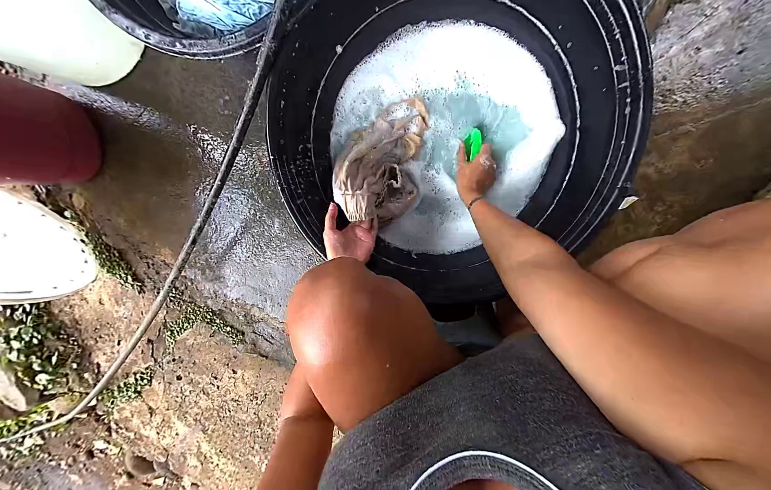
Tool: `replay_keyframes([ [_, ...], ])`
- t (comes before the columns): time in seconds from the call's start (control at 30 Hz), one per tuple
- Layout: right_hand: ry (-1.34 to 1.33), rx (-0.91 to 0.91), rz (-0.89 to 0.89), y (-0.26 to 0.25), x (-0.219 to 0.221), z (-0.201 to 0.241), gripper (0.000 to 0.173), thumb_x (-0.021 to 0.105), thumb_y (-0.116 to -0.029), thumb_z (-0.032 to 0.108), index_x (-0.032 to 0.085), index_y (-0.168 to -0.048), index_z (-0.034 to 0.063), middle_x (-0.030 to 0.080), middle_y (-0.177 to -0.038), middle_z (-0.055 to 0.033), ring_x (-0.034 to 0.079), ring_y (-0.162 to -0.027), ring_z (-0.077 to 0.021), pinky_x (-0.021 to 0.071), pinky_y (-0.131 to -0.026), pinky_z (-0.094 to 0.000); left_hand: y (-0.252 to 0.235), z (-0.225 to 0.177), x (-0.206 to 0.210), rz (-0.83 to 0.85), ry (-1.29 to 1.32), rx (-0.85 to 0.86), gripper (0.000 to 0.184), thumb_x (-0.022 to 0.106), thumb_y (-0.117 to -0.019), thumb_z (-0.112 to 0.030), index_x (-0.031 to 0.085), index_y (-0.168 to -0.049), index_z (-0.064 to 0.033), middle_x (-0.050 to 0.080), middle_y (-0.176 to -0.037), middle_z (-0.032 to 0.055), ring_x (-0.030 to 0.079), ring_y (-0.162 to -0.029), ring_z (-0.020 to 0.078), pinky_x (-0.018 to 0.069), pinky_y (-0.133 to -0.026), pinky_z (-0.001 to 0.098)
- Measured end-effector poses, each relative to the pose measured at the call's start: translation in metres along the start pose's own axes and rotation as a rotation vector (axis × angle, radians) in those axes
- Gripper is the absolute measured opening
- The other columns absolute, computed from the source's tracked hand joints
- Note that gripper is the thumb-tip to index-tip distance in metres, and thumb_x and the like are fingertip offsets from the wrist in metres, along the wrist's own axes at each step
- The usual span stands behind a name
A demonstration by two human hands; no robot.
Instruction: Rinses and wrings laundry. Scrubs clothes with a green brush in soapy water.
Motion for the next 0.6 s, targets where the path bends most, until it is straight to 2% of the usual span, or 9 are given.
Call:
replay_keyframes([
  [0.07,0.036,-0.079,0.106,0.016,0.015,0.015,0.063,0.058,-0.1010,0.048,0.056,-0.137,-0.0035,0.069,-0.121,-0.0272,0.065,-0.117,-0.0446,0.0483,-0.101,-0.0630,-0.010,0.011,0.006,-0.032,0.054,-0.166,0.070,0.038,-0.0984,-0.071,0.048,-0.141,-0.0162,0.065,-0.126,0.0083,0.067,-0.109,0.0188,0.0569,-0.090,0.0354],
  [0.17,0.074,-0.129,0.164,0.019,0.026,0.028,0.066,0.057,-0.0999,0.056,0.060,-0.132,-0.0014,0.070,-0.120,-0.0252,0.067,-0.116,-0.0425,0.0500,-0.098,-0.0625,-0.009,-0.016,0.032,0.008,-0.179,-0.133,0.052,0.039,-0.1049,-0.055,0.053,-0.133,-0.0138,0.068,-0.115,0.0096,0.069,-0.098,0.0204,0.0595,-0.081,0.0382],
  [0.23,0.026,-0.134,0.177,0.011,0.025,0.031,0.070,0.057,-0.0992,0.058,0.059,-0.133,-0.0032,0.068,-0.123,-0.0266,0.065,-0.117,-0.0431,0.0489,-0.099,-0.0637,0.006,-0.053,0.065,0.115,-0.620,0.101,0.036,0.039,-0.1104,-0.030,0.052,-0.137,-0.0103,0.068,-0.117,0.0058,0.067,-0.100,0.0139,0.0559,-0.087,0.0320],
  [0.27,-0.004,-0.133,0.186,0.009,0.023,0.032,0.069,0.059,-0.0996,0.055,0.057,-0.135,-0.0050,0.066,-0.126,-0.0285,0.064,-0.119,-0.0451,0.0478,-0.101,-0.0649,0.016,-0.076,0.087,0.186,-0.866,0.272,0.039,0.047,-0.1082,-0.021,0.048,-0.145,-0.0071,0.066,-0.123,0.0081,0.065,-0.105,0.0141,0.0541,-0.092,0.0328],
  [0.33,-0.028,-0.120,0.189,0.005,0.020,0.031,0.066,0.060,-0.1007,0.047,0.054,-0.139,-0.0054,0.065,-0.129,-0.0297,0.062,-0.122,-0.0468,0.0471,-0.102,-0.0658,0.045,-0.113,0.136,0.286,-1.169,0.543,0.052,0.058,-0.1027,-0.020,0.040,-0.150,-0.0071,0.069,-0.112,0.0075,0.068,-0.096,0.0120,0.0559,-0.089,0.0333],
  [0.4,-0.030,-0.111,0.150,0.002,0.020,0.028,0.069,0.058,-0.1003,0.052,0.055,-0.138,-0.0047,0.067,-0.126,-0.0284,0.064,-0.119,-0.0455,0.0483,-0.101,-0.0645,0.080,-0.140,0.180,0.398,-1.213,0.700,0.049,0.057,-0.1029,-0.018,0.039,-0.148,-0.0074,0.069,-0.105,0.0014,0.068,-0.092,0.0099,0.0574,-0.088,0.0323],
  [0.47,-0.063,-0.065,0.113,-0.004,0.019,0.029,0.075,0.055,-0.0987,0.061,0.057,-0.137,-0.0026,0.068,-0.123,-0.0259,0.065,-0.118,-0.0424,0.0495,-0.101,-0.0608,0.121,-0.166,0.213,0.478,-1.184,0.842,0.033,0.055,-0.1037,-0.014,0.045,-0.135,-0.0096,0.067,-0.101,-0.0041,0.068,-0.091,0.0083,0.0575,-0.088,0.0309],
  [0.53,-0.098,0.002,0.048,-0.009,0.015,0.025,0.076,0.055,-0.0973,0.064,0.058,-0.136,-0.0014,0.069,-0.122,-0.0253,0.066,-0.118,-0.0410,0.0503,-0.100,-0.0599,0.155,-0.194,0.217,0.475,-1.121,0.959,0.021,0.054,-0.1040,-0.013,0.048,-0.124,-0.0131,0.067,-0.099,-0.0051,0.067,-0.090,0.0096,0.0579,-0.089,0.0333],
  [0.6,-0.122,0.073,-0.020,-0.016,0.007,0.019,0.077,0.055,-0.0973,0.065,0.057,-0.138,-0.0007,0.068,-0.125,-0.0246,0.065,-0.120,-0.0395,0.0497,-0.102,-0.0584,0.168,-0.220,0.191,0.426,-1.073,0.985,0.029,0.048,-0.1080,-0.021,0.043,-0.135,-0.0114,0.065,-0.106,0.0002,0.067,-0.095,0.0155,0.0584,-0.091,0.0393],
])
Point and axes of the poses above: each hand's wrist, its own y-axis away from the middle knuckle, its own x-axis out of the palm, z = x × y, the point moved 5 cm from there along -y, towards the middle knuckle
